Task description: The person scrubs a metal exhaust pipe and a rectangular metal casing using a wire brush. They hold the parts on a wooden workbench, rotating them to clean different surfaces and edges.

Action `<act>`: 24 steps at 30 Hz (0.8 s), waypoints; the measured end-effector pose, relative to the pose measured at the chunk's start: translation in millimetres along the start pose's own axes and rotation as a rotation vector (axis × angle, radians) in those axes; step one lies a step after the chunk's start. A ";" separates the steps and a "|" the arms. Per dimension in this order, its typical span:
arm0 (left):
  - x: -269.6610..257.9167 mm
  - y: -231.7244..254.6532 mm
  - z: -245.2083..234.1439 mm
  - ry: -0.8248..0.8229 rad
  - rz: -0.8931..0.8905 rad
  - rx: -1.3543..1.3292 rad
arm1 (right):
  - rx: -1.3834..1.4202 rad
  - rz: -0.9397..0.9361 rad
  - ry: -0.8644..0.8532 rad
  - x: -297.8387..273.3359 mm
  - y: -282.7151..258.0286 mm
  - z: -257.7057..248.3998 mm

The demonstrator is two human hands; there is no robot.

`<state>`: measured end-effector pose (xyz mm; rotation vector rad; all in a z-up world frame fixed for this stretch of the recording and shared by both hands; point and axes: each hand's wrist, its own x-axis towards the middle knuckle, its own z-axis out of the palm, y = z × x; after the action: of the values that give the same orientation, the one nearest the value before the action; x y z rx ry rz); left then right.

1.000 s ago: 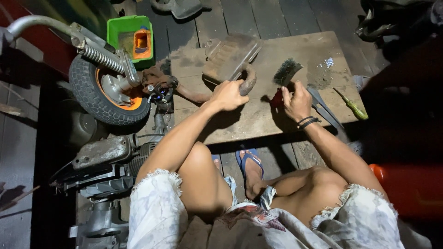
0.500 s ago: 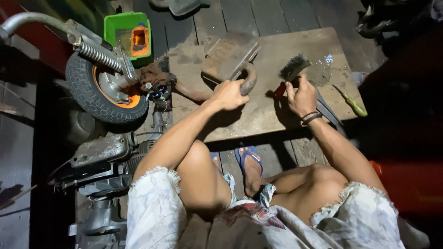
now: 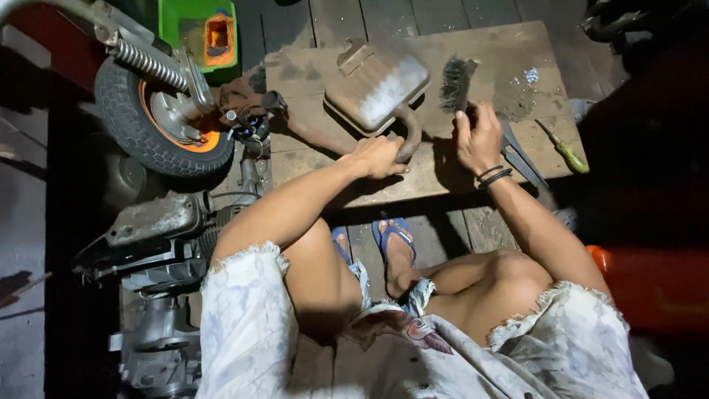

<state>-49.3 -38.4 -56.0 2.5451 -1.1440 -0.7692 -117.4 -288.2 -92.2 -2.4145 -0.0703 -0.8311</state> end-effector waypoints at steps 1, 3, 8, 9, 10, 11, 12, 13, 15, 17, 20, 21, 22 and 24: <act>3.2 -1.8 4.4 0.000 -0.002 -0.003 | 0.001 -0.001 -0.003 -1.6 -2.7 -1.0; 9.8 -4.3 12.8 -0.054 -0.002 0.074 | 0.034 0.001 -0.011 -4.2 -7.4 -3.7; 34.6 -18.7 35.0 -0.100 -0.003 0.161 | 0.118 0.025 -0.044 -5.3 -14.2 -11.3; 38.1 -21.0 38.1 -0.111 0.000 0.191 | 0.134 0.031 -0.050 -4.3 -16.1 -13.4; 35.5 -18.5 34.8 -0.111 -0.003 0.190 | 0.137 0.031 -0.052 -5.1 -13.5 -12.2; 32.7 -16.0 31.4 -0.130 -0.006 0.187 | 0.147 0.027 -0.057 -5.9 -11.1 -11.1; 30.3 -13.4 27.6 -0.147 -0.010 0.186 | 0.157 0.021 -0.060 -6.2 -8.5 -9.9; 27.4 -10.8 25.7 -0.146 -0.012 0.187 | 0.159 0.020 -0.060 -8.0 -9.2 -9.7; 21.8 -7.2 18.6 -0.151 -0.032 0.203 | 0.164 0.000 -0.072 -7.4 -11.2 -7.8; 14.0 -6.2 13.7 -0.150 -0.040 0.187 | 0.164 0.000 -0.079 -11.7 -10.8 -2.1; 13.7 -19.5 14.3 -0.132 -0.043 0.180 | 0.175 0.003 -0.090 -18.2 -9.3 7.3; 15.3 -27.1 15.7 -0.118 -0.040 0.186 | 0.187 0.006 -0.098 -20.2 -8.9 11.2; 6.1 -24.8 7.7 -0.107 -0.044 0.187 | 0.187 -0.006 -0.096 -21.4 -12.5 11.2; -14.4 -21.3 -7.2 -0.113 -0.114 0.239 | 0.299 0.054 -0.110 -25.0 -21.1 12.7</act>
<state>-40.1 -13.5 -53.8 2.8166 -1.1991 -0.8599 -135.3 -260.5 -104.1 -2.1677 -0.1602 -0.6147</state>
